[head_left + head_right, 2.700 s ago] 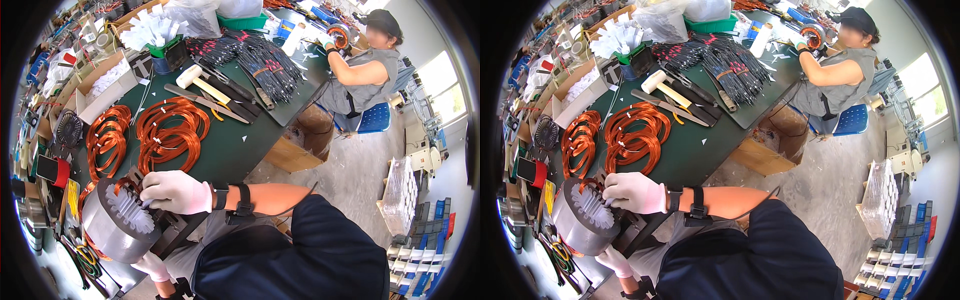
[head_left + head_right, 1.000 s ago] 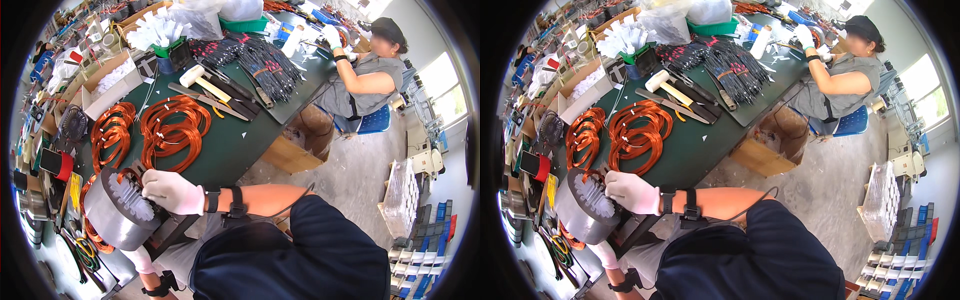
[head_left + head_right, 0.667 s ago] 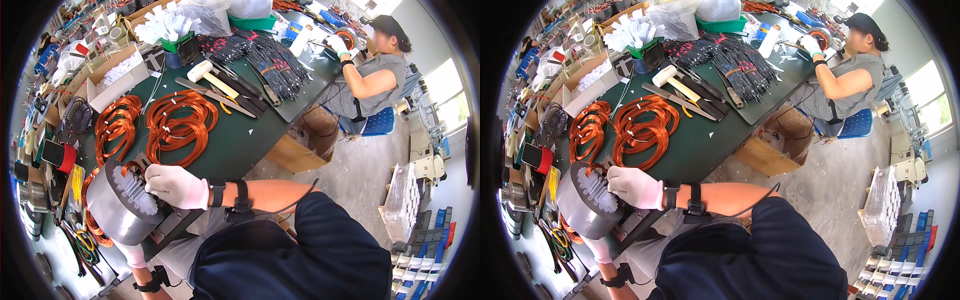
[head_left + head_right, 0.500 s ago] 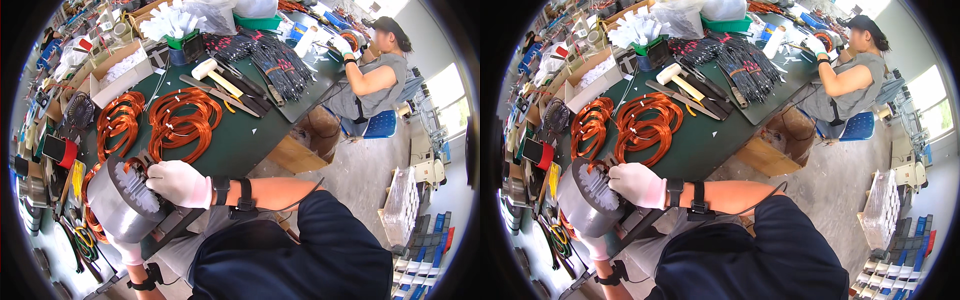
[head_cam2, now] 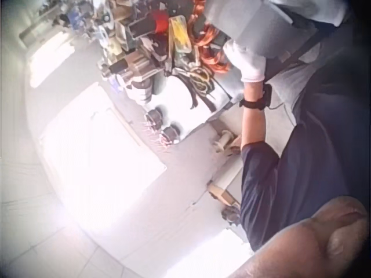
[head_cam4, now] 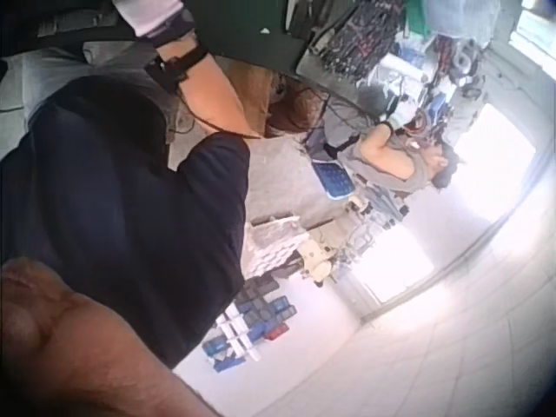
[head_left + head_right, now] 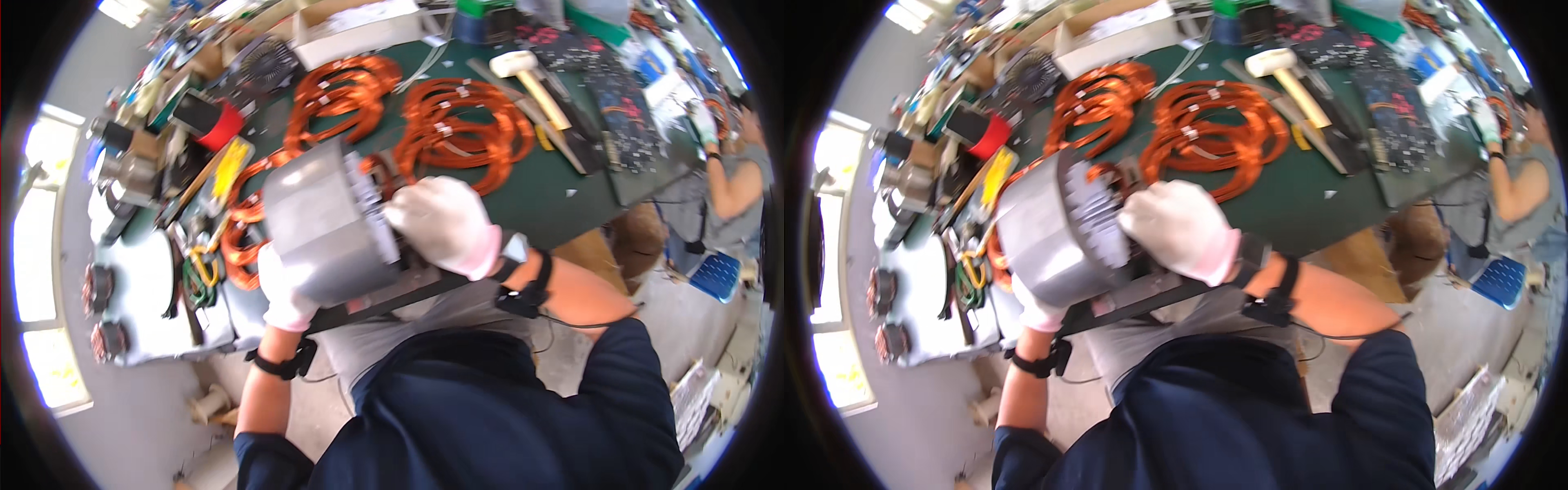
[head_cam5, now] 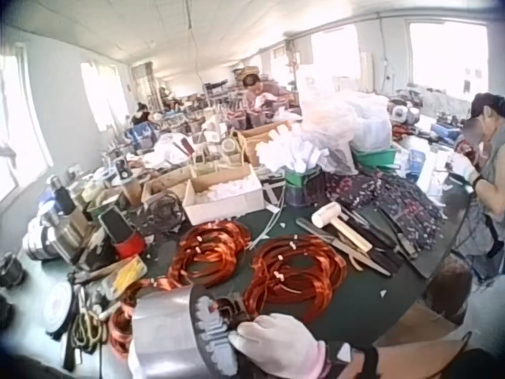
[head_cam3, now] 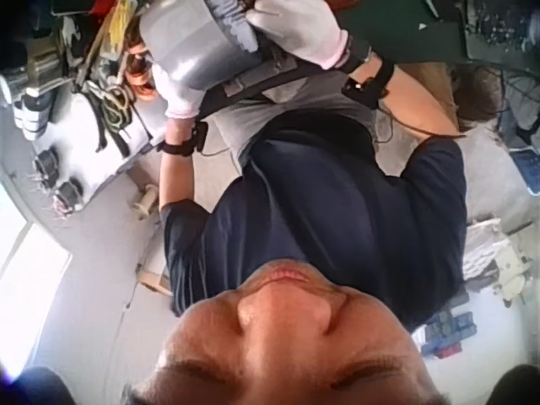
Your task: Inserting and organizing copper wire coils into a motor stator at a workbench.
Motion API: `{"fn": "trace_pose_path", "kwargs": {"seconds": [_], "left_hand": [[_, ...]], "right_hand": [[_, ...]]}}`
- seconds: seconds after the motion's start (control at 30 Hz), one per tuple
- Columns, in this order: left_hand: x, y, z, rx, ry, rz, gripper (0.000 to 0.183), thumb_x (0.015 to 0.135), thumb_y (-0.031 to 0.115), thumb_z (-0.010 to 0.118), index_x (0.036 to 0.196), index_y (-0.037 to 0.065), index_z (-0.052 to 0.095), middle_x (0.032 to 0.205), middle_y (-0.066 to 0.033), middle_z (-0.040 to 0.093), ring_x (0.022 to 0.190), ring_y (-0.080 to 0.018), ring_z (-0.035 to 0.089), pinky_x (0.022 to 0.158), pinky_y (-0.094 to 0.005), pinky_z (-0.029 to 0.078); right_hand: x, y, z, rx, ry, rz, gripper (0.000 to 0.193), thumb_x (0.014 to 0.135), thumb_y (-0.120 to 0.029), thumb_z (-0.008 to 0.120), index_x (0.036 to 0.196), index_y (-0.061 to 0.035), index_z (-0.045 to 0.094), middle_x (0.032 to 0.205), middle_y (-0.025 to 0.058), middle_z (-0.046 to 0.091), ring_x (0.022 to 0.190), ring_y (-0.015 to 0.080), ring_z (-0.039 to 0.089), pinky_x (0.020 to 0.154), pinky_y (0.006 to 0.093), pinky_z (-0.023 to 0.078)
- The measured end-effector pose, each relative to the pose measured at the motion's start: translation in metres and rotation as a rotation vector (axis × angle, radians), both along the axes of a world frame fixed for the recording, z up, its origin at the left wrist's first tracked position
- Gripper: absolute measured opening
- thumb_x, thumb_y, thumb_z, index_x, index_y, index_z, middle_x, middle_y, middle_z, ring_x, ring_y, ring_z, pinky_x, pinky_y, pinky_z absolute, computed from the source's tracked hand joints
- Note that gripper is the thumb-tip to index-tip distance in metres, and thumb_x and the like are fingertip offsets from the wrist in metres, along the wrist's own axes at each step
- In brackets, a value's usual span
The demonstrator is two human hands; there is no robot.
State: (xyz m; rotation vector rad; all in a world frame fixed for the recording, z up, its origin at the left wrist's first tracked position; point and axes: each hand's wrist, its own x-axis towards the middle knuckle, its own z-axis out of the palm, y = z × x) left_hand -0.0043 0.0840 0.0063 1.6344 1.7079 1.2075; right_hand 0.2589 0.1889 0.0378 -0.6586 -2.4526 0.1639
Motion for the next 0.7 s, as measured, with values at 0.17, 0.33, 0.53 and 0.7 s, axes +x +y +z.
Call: {"fn": "trace_pose_path", "kwargs": {"seconds": [0.17, 0.33, 0.53, 0.7], "left_hand": [[-0.001, -0.010, -0.011, 0.346, 0.460, 0.022, 0.022, 0.077, 0.006, 0.077, 0.099, 0.004, 0.072, 0.098, -0.0103, 0.068, 0.093, -0.0308, 0.067, 0.080, -0.0381, 0.054], [0.004, -0.005, -0.020, 0.464, 0.481, 0.055, 0.032, 0.068, 0.003, 0.080, 0.098, 0.008, 0.073, 0.098, -0.0088, 0.068, 0.092, -0.0308, 0.064, 0.079, -0.0380, 0.053], [0.013, -0.008, 0.015, 0.309, 0.334, 0.099, 0.029, 0.070, -0.001, 0.077, 0.098, 0.005, 0.071, 0.103, -0.0106, 0.066, 0.096, -0.0300, 0.064, 0.085, -0.0366, 0.053], [0.016, -0.007, 0.021, 0.222, 0.021, 0.061, 0.022, 0.077, -0.004, 0.076, 0.097, 0.004, 0.070, 0.105, -0.0088, 0.064, 0.098, -0.0258, 0.063, 0.089, -0.0349, 0.051]], "right_hand": [[0.000, 0.001, -0.004, 0.094, 0.292, 0.067, 0.018, 0.074, -0.011, 0.067, 0.092, -0.0088, 0.069, 0.088, 0.0022, 0.059, 0.074, 0.0245, 0.059, 0.066, 0.0383, 0.050], [-0.003, 0.003, -0.015, 0.114, 0.265, 0.104, 0.022, 0.073, -0.006, 0.069, 0.095, -0.0079, 0.070, 0.087, 0.0034, 0.060, 0.076, 0.0252, 0.060, 0.066, 0.0379, 0.050], [-0.006, -0.007, -0.002, -0.135, 0.420, 0.006, 0.018, 0.079, -0.002, 0.076, 0.096, -0.0080, 0.073, 0.093, 0.0074, 0.064, 0.085, 0.0290, 0.065, 0.073, 0.0382, 0.054], [-0.006, -0.009, -0.006, -0.080, 0.362, 0.015, 0.021, 0.077, 0.001, 0.075, 0.096, -0.0068, 0.072, 0.094, 0.0075, 0.065, 0.085, 0.0292, 0.066, 0.072, 0.0379, 0.054]]}}
